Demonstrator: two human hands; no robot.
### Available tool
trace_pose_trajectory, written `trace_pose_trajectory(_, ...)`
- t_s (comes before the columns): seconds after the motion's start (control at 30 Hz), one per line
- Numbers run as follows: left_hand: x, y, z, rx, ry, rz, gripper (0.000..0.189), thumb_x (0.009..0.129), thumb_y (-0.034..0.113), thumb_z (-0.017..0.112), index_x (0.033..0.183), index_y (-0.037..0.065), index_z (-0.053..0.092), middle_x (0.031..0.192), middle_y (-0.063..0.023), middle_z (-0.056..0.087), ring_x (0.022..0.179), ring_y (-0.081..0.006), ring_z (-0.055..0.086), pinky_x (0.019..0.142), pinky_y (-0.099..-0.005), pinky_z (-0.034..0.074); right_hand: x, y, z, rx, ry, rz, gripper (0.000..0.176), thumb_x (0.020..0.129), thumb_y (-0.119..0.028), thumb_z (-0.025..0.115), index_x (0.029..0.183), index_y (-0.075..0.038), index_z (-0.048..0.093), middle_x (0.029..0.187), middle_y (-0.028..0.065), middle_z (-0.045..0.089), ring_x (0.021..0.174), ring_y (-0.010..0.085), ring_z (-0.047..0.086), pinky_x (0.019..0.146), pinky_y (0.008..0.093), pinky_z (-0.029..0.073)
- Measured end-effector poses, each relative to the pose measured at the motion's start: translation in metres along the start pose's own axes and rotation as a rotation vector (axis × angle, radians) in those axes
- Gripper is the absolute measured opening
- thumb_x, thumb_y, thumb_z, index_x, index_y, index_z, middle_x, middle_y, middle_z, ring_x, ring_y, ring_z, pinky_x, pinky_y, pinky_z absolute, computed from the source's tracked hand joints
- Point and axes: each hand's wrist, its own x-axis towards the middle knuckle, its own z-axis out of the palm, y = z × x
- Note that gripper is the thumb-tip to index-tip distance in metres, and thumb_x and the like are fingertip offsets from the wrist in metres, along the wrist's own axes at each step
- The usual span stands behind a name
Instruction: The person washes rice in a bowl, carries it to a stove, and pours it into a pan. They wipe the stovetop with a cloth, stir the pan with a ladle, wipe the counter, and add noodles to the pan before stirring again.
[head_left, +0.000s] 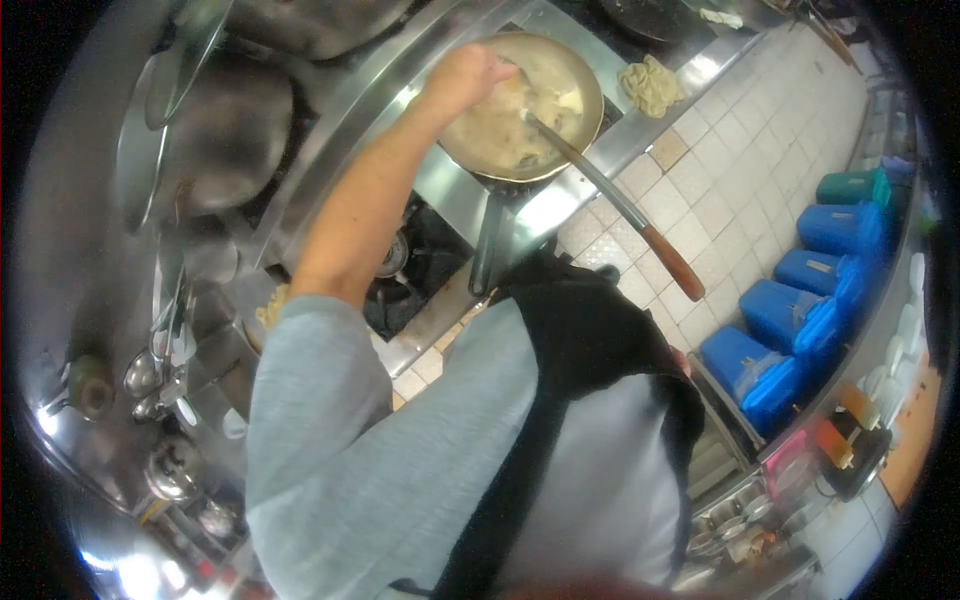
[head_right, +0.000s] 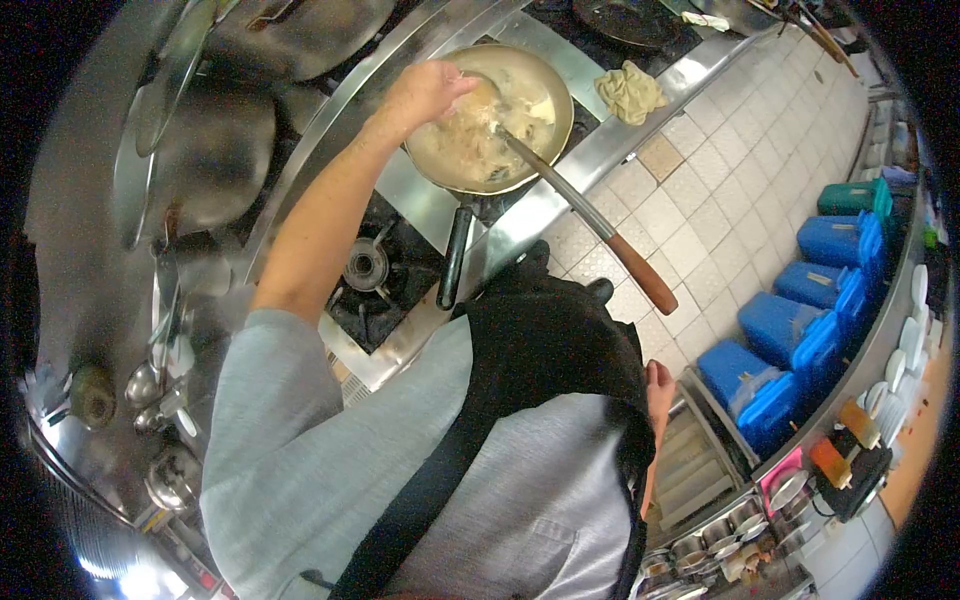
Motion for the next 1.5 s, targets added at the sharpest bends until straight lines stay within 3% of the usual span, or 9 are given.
trace_pose_trajectory(0.2, 0.01, -0.01, 0.027, 0.092, 0.151, 0.219, 0.031, 0.09, 0.038, 0.063, 0.1, 0.01, 0.072, 0.092, -0.0153, 0.072, 0.082, -0.0228, 0.07, 0.074, -0.0385, 0.054, -0.002, -0.027, -0.008, -0.074, -0.021, -0.027, 0.037, 0.1, -0.028, 0.057, 0.116, 0.005, 0.062, 0.094, 0.0076, 0.068, 0.085, 0.0136, 0.063, 0.074, 0.0268, 0.05)
trace_pose_trajectory(0.3, -0.004, 0.022, 0.009, -0.109, -0.082, -0.205, 0.034, 0.088, 0.03, 0.059, 0.116, 0.014, 0.069, 0.121, -0.017, 0.064, 0.112, -0.0341, 0.06, 0.098, -0.0463, 0.046, -0.021, -0.094, -0.006, -0.089, -0.014, 0.059, 0.037, 0.099, -0.03, 0.057, 0.116, 0.003, 0.062, 0.09, 0.0062, 0.067, 0.079, 0.0129, 0.063, 0.066, 0.0272, 0.051)
trace_pose_trajectory(0.37, -0.009, 0.017, 0.024, 0.324, 0.164, -0.001, 0.046, 0.084, 0.029, 0.063, 0.128, 0.017, 0.062, 0.147, -0.0151, 0.045, 0.133, -0.0347, 0.044, 0.111, -0.0588, 0.029, -0.005, -0.083, -0.018, -0.085, -0.052, 0.012, 0.038, 0.099, -0.031, 0.057, 0.117, 0.002, 0.061, 0.09, 0.0062, 0.067, 0.078, 0.0132, 0.064, 0.064, 0.0277, 0.052)
trace_pose_trajectory(0.47, -0.021, 0.028, 0.024, 0.051, 0.12, -0.132, 0.053, 0.082, 0.02, 0.065, 0.134, 0.022, 0.058, 0.157, -0.0224, 0.023, 0.146, -0.0313, 0.023, 0.112, -0.0671, 0.009, 0.014, -0.091, -0.03, -0.114, -0.126, -0.027, 0.038, 0.099, -0.032, 0.057, 0.118, 0.0, 0.06, 0.091, 0.0066, 0.067, 0.077, 0.0144, 0.065, 0.063, 0.0281, 0.052)
trace_pose_trajectory(0.53, -0.05, 0.034, 0.012, 0.048, 0.233, -0.14, 0.054, 0.083, 0.016, 0.067, 0.136, 0.019, 0.057, 0.153, -0.0222, 0.035, 0.142, -0.0309, 0.035, 0.112, -0.0596, 0.025, 0.024, -0.098, -0.037, -0.085, -0.151, 0.048, 0.037, 0.099, -0.031, 0.056, 0.119, 0.0, 0.059, 0.092, 0.0071, 0.067, 0.078, 0.0152, 0.065, 0.063, 0.0285, 0.053)
trace_pose_trajectory(0.63, -0.116, 0.014, -0.009, -1.007, 0.445, -0.183, 0.036, 0.087, 0.012, 0.07, 0.122, 0.007, 0.063, 0.109, -0.0087, 0.068, 0.098, -0.0185, 0.066, 0.077, -0.0287, 0.053, 0.052, -0.086, -0.046, -0.109, -0.233, -0.03, 0.036, 0.099, -0.029, 0.056, 0.119, 0.001, 0.059, 0.092, 0.009, 0.067, 0.078, 0.0154, 0.065, 0.064, 0.0296, 0.053)
trace_pose_trajectory(0.97, -0.56, 0.023, 0.154, -1.741, 1.31, -0.698, 0.007, 0.097, 0.014, 0.059, 0.093, 0.01, 0.056, 0.078, 0.0013, 0.059, 0.069, -0.0065, 0.06, 0.052, -0.0175, 0.047, 0.273, 0.037, -0.064, -0.691, -0.952, -0.379, 0.032, 0.095, -0.027, 0.062, 0.109, 0.002, 0.062, 0.084, 0.0101, 0.068, 0.073, 0.0169, 0.063, 0.063, 0.0333, 0.053)
trace_pose_trajectory(1.13, -0.72, 0.02, 0.314, -1.907, 1.593, -1.115, 0.01, 0.096, 0.014, 0.059, 0.103, 0.008, 0.059, 0.088, -0.0011, 0.063, 0.071, -0.0091, 0.061, 0.053, -0.0182, 0.049, 0.12, -0.12, -0.018, -0.424, -0.691, -0.187, 0.027, 0.097, -0.028, 0.058, 0.105, -0.003, 0.062, 0.08, 0.0046, 0.065, 0.071, 0.0125, 0.061, 0.059, 0.0264, 0.049)
trace_pose_trajectory(1.5, -0.922, -0.04, 0.409, -2.114, 2.146, -1.287, 0.021, 0.093, 0.01, 0.062, 0.113, 0.002, 0.059, 0.085, -0.0053, 0.063, 0.067, -0.0128, 0.061, 0.055, -0.0199, 0.053, -0.115, -0.096, 0.205, -0.708, -1.052, -0.689, 0.027, 0.099, -0.023, 0.057, 0.106, 0.001, 0.065, 0.082, 0.0061, 0.065, 0.071, 0.0123, 0.061, 0.061, 0.0255, 0.049)
